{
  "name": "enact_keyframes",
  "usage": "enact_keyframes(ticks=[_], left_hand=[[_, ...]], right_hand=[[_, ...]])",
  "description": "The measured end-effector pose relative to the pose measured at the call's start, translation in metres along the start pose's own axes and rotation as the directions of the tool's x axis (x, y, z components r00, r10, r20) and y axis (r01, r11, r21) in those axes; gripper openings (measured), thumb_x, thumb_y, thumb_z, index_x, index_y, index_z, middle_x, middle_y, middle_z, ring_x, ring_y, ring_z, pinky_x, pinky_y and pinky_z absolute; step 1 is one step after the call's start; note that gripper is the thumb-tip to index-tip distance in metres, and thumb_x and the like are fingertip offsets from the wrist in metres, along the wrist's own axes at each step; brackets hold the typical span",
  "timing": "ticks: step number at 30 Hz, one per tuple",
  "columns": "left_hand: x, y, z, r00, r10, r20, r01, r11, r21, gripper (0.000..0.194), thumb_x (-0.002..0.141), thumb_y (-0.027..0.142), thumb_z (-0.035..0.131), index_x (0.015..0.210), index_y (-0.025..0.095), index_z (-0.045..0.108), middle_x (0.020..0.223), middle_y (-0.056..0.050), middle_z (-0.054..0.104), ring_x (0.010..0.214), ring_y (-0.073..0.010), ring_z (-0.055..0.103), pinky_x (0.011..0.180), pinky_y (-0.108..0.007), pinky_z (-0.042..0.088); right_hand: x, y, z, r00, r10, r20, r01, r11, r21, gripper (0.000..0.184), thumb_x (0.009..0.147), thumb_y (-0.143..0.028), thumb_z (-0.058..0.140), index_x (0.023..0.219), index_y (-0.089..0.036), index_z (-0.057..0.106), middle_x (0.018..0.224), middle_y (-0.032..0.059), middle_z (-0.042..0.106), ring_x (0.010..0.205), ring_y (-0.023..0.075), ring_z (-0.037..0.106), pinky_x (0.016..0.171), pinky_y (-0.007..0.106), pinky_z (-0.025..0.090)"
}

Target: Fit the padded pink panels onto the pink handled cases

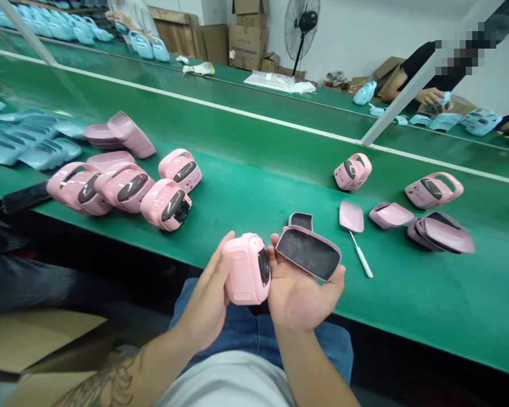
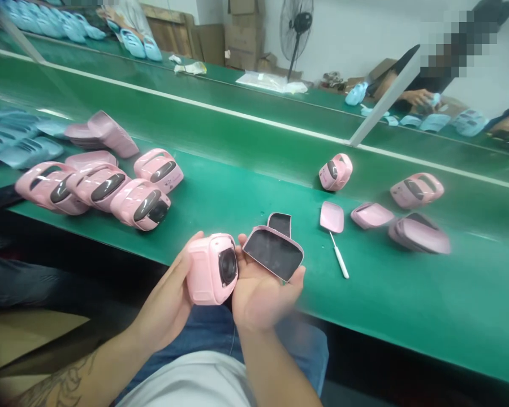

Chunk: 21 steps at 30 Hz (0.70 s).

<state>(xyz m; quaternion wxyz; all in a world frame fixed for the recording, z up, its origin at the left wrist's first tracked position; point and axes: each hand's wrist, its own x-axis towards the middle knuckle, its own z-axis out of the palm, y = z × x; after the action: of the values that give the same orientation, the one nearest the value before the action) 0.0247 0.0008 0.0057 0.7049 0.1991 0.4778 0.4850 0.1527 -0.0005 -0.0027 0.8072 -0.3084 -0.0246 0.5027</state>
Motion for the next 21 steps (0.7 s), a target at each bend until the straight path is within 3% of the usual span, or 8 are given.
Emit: enact_keyframes(ticks=[2,3,5,7,10,12,15,21], left_hand=[[0.005,0.008,-0.002,1.0,-0.021,-0.004,0.022,0.999,0.038,0.059,0.1,0.058,0.072,0.151,0.03,0.066,0.16,-0.008,0.066,0.154,-0.0329,0.056,0.127,-0.048,0.048],[0.007,0.011,-0.004,0.999,-0.035,0.01,0.035,0.998,0.051,0.059,0.101,0.059,0.071,0.149,0.026,0.067,0.156,-0.01,0.068,0.151,-0.0346,0.059,0.125,-0.05,0.05],[0.01,0.015,-0.01,0.997,-0.065,0.042,0.062,0.995,0.072,0.06,0.1,0.062,0.07,0.145,0.022,0.071,0.149,-0.013,0.073,0.145,-0.0372,0.063,0.12,-0.051,0.053],[0.01,0.017,-0.014,0.996,-0.065,0.055,0.06,0.994,0.095,0.06,0.097,0.063,0.073,0.139,0.02,0.074,0.143,-0.014,0.076,0.141,-0.0376,0.066,0.117,-0.048,0.055],[0.008,0.016,-0.015,0.994,-0.055,0.093,0.043,0.99,0.135,0.06,0.094,0.063,0.077,0.137,0.021,0.076,0.141,-0.012,0.078,0.137,-0.0368,0.068,0.114,-0.045,0.055],[0.008,0.014,-0.015,0.992,-0.055,0.117,0.035,0.986,0.164,0.061,0.093,0.063,0.079,0.138,0.022,0.075,0.141,-0.012,0.077,0.134,-0.0365,0.069,0.111,-0.044,0.056],[0.009,0.013,-0.014,0.99,-0.051,0.129,0.024,0.979,0.201,0.063,0.091,0.065,0.08,0.138,0.022,0.076,0.141,-0.012,0.077,0.128,-0.0352,0.071,0.102,-0.04,0.059],[0.012,0.018,-0.018,0.966,-0.079,0.248,0.02,0.972,0.232,0.068,0.085,0.057,0.09,0.14,0.022,0.071,0.136,-0.013,0.077,0.12,-0.0336,0.073,0.096,-0.037,0.058]], right_hand=[[0.001,0.002,-0.017,0.975,-0.055,0.213,0.074,0.994,-0.081,0.067,0.093,-0.079,0.055,0.133,-0.029,0.074,0.136,0.0088,0.077,0.113,0.0335,0.079,0.104,0.06,0.061],[0.002,0.002,-0.027,0.94,-0.081,0.332,0.136,0.98,-0.145,0.07,0.092,-0.079,0.061,0.141,-0.03,0.071,0.144,0.0089,0.073,0.121,0.0347,0.077,0.109,0.061,0.059],[0.006,0.0,-0.047,0.83,-0.089,0.551,0.296,0.908,-0.298,0.082,0.086,-0.075,0.076,0.154,-0.032,0.062,0.16,0.0109,0.062,0.137,0.0377,0.069,0.118,0.062,0.055],[0.012,-0.005,-0.062,0.695,-0.06,0.716,0.492,0.766,-0.413,0.093,0.084,-0.068,0.083,0.163,-0.03,0.053,0.17,0.0142,0.05,0.149,0.0414,0.059,0.124,0.066,0.048],[0.022,-0.013,-0.071,0.494,-0.007,0.87,0.753,0.503,-0.423,0.103,0.083,-0.058,0.086,0.17,-0.025,0.043,0.176,0.0179,0.041,0.16,0.0456,0.044,0.13,0.07,0.04],[0.026,-0.018,-0.07,0.409,0.044,0.912,0.835,0.384,-0.393,0.112,0.08,-0.053,0.088,0.174,-0.023,0.034,0.178,0.0192,0.037,0.163,0.0463,0.04,0.13,0.069,0.04],[0.027,-0.025,-0.065,0.356,0.111,0.928,0.871,0.32,-0.372,0.119,0.078,-0.049,0.088,0.176,-0.021,0.027,0.18,0.02,0.034,0.163,0.0462,0.04,0.129,0.067,0.044],[0.024,-0.035,-0.062,0.328,0.24,0.914,0.867,0.308,-0.392,0.116,0.08,-0.037,0.086,0.177,-0.024,0.023,0.185,0.0186,0.023,0.169,0.0445,0.032,0.129,0.067,0.043]])
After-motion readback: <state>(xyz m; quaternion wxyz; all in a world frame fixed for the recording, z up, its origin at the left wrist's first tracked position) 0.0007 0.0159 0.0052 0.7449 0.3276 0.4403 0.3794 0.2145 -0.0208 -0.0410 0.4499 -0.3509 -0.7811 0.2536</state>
